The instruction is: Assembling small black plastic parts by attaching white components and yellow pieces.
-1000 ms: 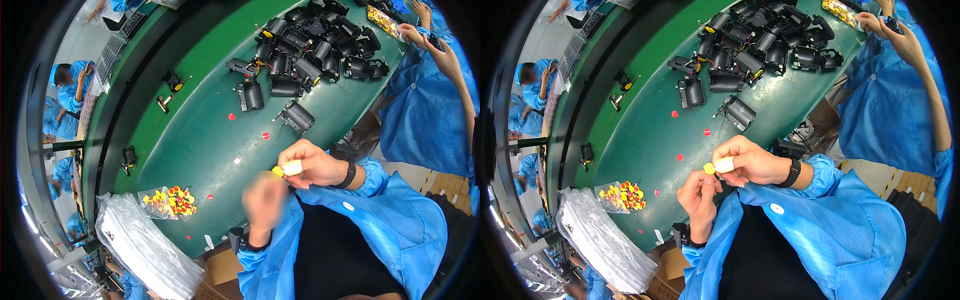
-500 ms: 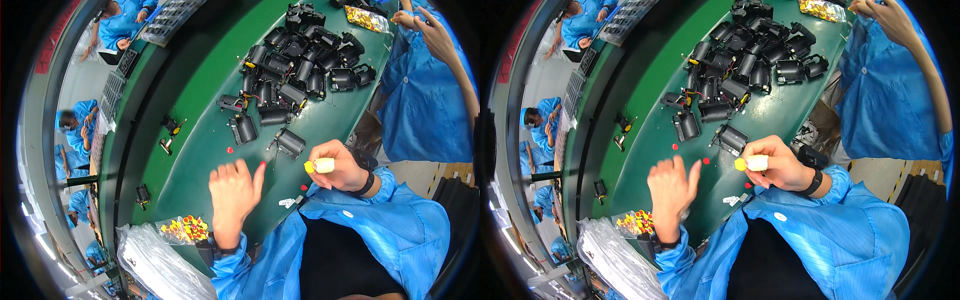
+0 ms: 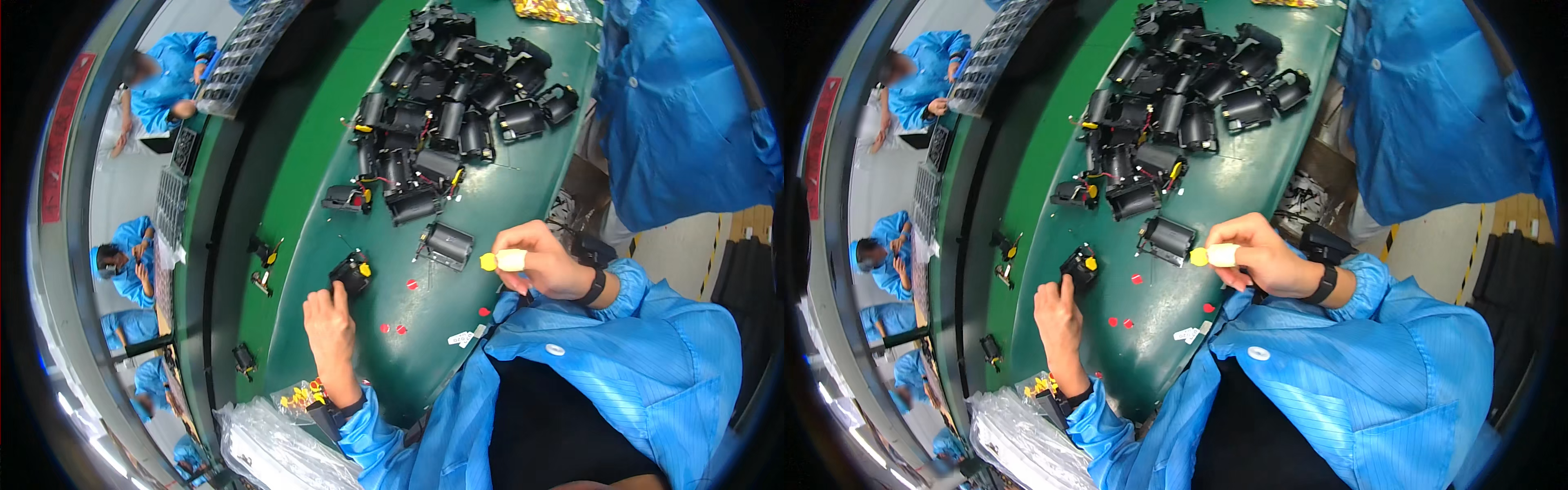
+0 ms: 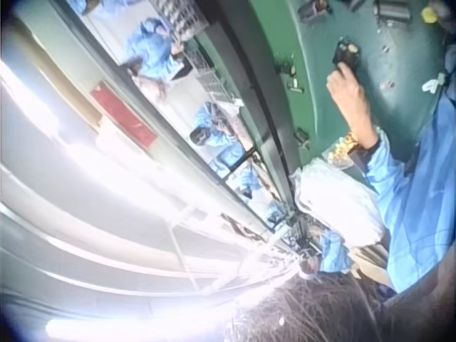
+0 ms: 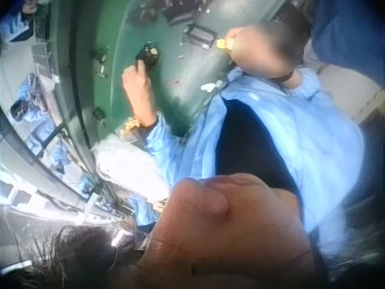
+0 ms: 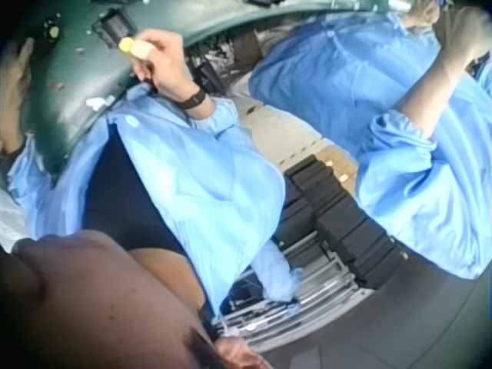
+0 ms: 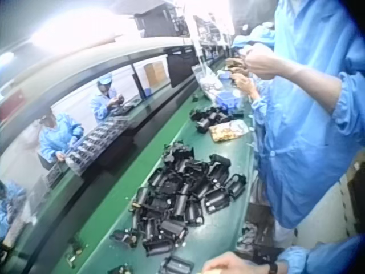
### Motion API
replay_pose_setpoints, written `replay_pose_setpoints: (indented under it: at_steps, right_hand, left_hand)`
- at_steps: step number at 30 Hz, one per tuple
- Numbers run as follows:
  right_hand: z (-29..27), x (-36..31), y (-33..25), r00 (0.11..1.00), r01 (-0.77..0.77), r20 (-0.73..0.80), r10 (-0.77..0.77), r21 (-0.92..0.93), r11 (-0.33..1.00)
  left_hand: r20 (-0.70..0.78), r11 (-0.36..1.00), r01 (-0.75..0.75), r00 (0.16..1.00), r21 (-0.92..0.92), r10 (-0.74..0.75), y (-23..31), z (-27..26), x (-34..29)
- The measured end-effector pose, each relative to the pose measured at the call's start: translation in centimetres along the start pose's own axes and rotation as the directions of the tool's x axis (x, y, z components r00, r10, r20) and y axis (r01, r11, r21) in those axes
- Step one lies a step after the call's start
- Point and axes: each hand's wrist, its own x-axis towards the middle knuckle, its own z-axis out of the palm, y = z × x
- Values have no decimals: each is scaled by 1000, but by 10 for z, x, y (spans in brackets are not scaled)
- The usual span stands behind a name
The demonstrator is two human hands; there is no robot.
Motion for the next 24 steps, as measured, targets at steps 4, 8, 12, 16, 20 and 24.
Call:
replay_pose_setpoints:
  at_steps: [4, 8, 12, 16, 20, 24]
  right_hand:
    - [-5, -5, -5, 999, 19, -25, -21, -77, 997]
    - [-24, -7, 3, 968, 142, -169, -186, -240, 960]
    - [-41, -3, 5, 940, 188, -229, -253, -271, 944]
    - [-51, -13, -5, 890, 305, -196, -411, -415, 857]
    - [-70, -30, -7, 870, 270, -289, -400, -400, 876]
    - [-76, -30, -13, 845, 303, -305, -439, -403, 863]
  left_hand:
    - [-97, 992, 125, 988, 34, -121, 18, -16, 24]
    - [-385, 936, -15, 914, -352, -130, 59, -58, 59]
    - [-267, 913, -235, 952, -333, 148, 125, -57, 143]
    - [-63, 925, -298, 955, -238, 291, 127, -33, 161]
    - [-87, 929, -318, 948, -191, 307, 121, -55, 151]
    - [-206, 889, -416, 902, -189, 379, 157, -61, 201]
